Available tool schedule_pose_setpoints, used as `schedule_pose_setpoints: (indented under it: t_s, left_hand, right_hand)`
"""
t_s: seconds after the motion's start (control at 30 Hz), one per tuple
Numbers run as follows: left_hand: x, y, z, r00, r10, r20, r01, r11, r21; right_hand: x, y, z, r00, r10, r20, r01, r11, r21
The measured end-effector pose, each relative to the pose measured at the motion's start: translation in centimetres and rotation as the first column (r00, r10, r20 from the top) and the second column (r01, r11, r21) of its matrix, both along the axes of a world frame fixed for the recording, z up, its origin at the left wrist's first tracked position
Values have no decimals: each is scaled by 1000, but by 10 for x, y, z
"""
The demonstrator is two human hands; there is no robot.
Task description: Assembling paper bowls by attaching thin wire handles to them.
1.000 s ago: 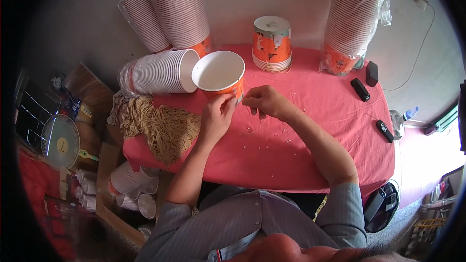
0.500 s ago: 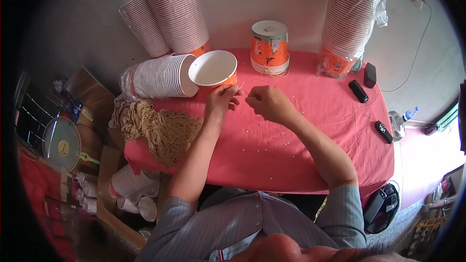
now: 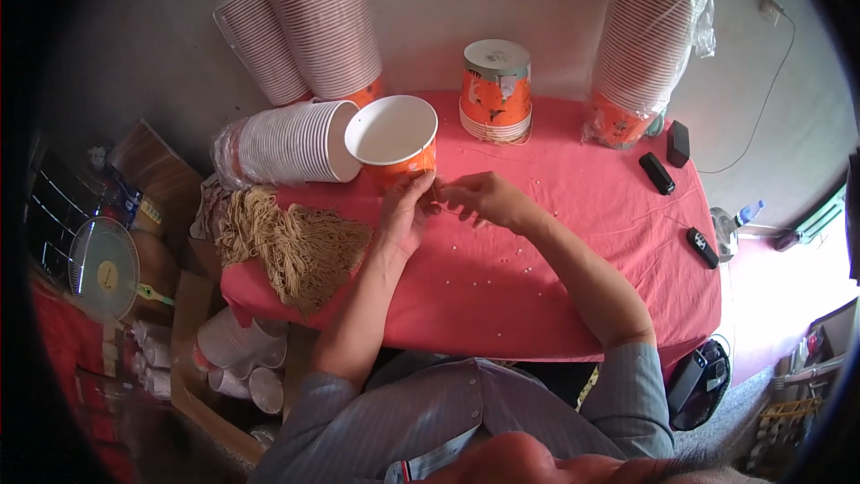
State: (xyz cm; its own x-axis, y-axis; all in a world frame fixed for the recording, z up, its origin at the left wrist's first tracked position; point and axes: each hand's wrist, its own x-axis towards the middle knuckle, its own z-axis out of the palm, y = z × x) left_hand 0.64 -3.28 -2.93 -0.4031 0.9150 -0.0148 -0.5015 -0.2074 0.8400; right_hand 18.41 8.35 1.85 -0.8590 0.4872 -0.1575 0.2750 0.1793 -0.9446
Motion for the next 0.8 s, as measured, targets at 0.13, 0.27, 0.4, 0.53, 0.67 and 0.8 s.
schedule_pose_setpoints:
  t_s: [0.13,0.27,0.4,0.53,0.67,0.8]
  left_hand:
    - [4,2,-4,1000,-16,-11,16,1000,-9]
    - [3,2,-7,999,2,-51,-2,1000,-2]
    - [3,0,-2,978,28,-205,-29,1000,-2]
    - [1,-1,4,952,39,-304,-54,998,-40]
    - [0,-3,9,938,30,-347,-53,997,-55]
    - [-8,-2,6,844,95,-529,-129,991,-29]
  right_hand:
    - [-4,5,-17,958,-190,-216,104,929,-354]
    - [-11,2,-25,924,-223,-309,67,894,-444]
    - [-18,-2,-26,871,-290,-395,128,913,-388]
    - [-27,-2,-23,844,-286,-453,144,936,-322]
    - [-35,-1,-20,851,-204,-484,101,968,-229]
    - [-42,-1,-19,889,-175,-424,195,981,3]
